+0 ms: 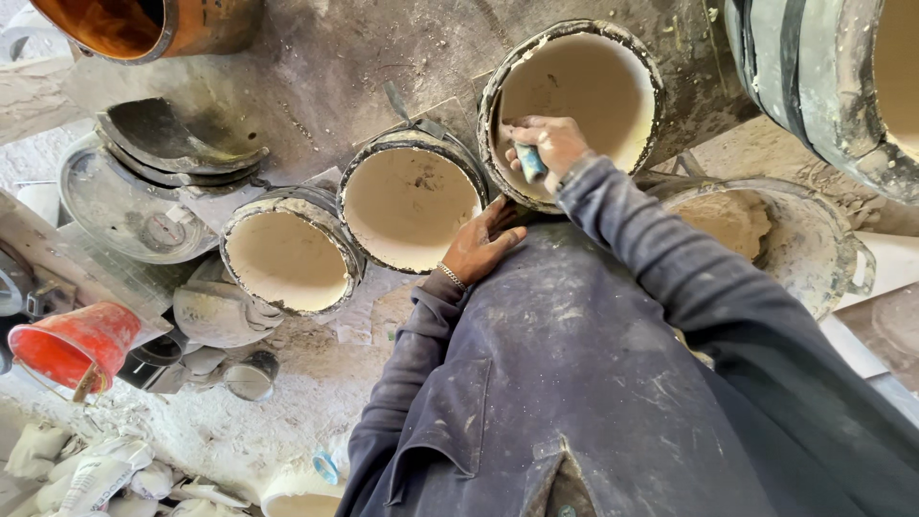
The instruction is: The person uses a tool to apply a beige plaster-like substance to the inside of several circular molds and works with the substance inside a large bucket.
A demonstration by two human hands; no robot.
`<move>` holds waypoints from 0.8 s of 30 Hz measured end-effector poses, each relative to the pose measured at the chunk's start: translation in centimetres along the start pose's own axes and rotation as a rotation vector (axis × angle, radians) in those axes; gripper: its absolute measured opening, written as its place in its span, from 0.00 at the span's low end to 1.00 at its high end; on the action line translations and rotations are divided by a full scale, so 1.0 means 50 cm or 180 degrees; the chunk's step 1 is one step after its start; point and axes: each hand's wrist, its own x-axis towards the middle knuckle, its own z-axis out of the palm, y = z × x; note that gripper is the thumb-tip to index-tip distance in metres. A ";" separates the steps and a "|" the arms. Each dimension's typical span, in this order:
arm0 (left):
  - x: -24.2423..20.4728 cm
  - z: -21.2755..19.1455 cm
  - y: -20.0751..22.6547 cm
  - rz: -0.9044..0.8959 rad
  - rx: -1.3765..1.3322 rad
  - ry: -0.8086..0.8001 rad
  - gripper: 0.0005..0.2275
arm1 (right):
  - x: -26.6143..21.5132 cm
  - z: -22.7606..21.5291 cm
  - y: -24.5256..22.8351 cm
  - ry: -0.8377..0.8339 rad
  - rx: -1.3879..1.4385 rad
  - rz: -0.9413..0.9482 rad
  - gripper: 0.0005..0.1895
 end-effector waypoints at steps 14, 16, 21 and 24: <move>-0.002 -0.008 0.010 -0.0037 0.0340 0.0012 0.36 | 0.057 -0.050 0.086 0.0372 0.0372 -0.0175 0.24; 0.001 -0.008 0.016 -0.0136 0.0634 -0.0012 0.36 | 0.126 0.004 0.110 0.1037 -0.0489 0.0173 0.24; -0.006 0.005 0.027 -0.0155 0.0699 0.0017 0.35 | 0.286 0.008 0.185 0.1114 -0.1922 -0.0048 0.24; -0.005 0.013 0.025 -0.0149 0.0699 0.0026 0.35 | 0.285 -0.012 0.141 0.0453 -0.4092 -0.0775 0.17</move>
